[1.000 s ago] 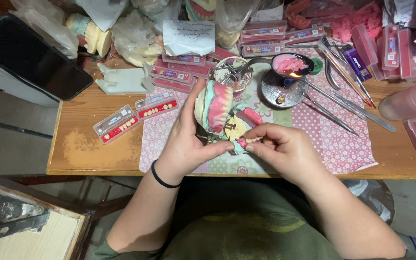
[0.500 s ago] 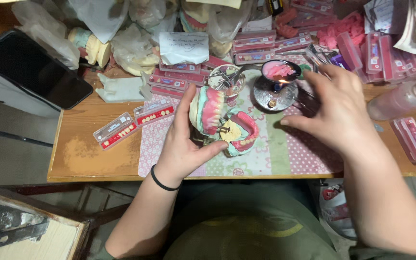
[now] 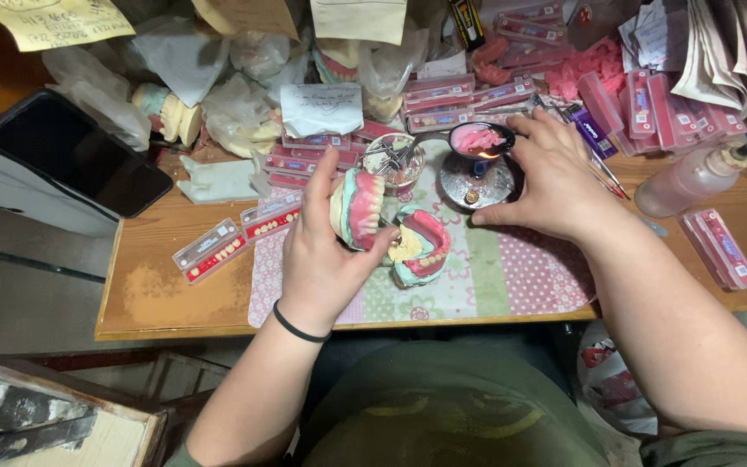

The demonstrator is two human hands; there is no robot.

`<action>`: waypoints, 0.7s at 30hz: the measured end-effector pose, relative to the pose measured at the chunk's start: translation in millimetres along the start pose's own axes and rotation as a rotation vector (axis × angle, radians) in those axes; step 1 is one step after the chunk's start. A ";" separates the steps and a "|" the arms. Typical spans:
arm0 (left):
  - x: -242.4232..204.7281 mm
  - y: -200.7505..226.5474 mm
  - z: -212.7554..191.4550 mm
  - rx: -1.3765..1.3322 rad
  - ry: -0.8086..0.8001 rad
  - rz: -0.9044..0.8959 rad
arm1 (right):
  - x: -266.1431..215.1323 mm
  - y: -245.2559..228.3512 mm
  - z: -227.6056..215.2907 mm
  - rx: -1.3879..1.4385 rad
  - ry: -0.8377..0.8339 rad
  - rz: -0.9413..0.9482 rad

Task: The person assembles a set of dentures by placing individual teeth into a mold and using a metal tool to adjust and secure them. They repeatedly open and close the denture halves to check the fit and alignment of the teeth.

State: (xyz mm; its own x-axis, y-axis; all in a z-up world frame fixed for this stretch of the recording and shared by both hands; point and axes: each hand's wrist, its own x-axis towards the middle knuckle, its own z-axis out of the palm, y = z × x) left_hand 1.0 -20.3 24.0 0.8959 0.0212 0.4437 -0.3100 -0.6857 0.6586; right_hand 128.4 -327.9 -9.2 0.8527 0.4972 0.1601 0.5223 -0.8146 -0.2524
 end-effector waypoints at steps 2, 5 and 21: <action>-0.2 -0.9 2.0 0.037 0.028 0.025 | -3.1 -0.8 -0.4 0.011 -0.003 0.011; 0.1 2.8 2.2 0.076 0.053 0.014 | -8.7 -6.8 -6.0 0.046 -0.023 0.038; 0.4 -0.7 9.6 0.158 0.171 0.128 | -67.5 -30.8 -62.7 0.033 0.005 0.183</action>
State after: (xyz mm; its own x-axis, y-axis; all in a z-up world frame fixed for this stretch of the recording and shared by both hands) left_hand 4.6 -26.8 17.9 0.7814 0.0407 0.6227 -0.3516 -0.7956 0.4933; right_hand 54.5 -355.2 47.6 0.9337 0.3396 0.1134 0.3580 -0.8811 -0.3089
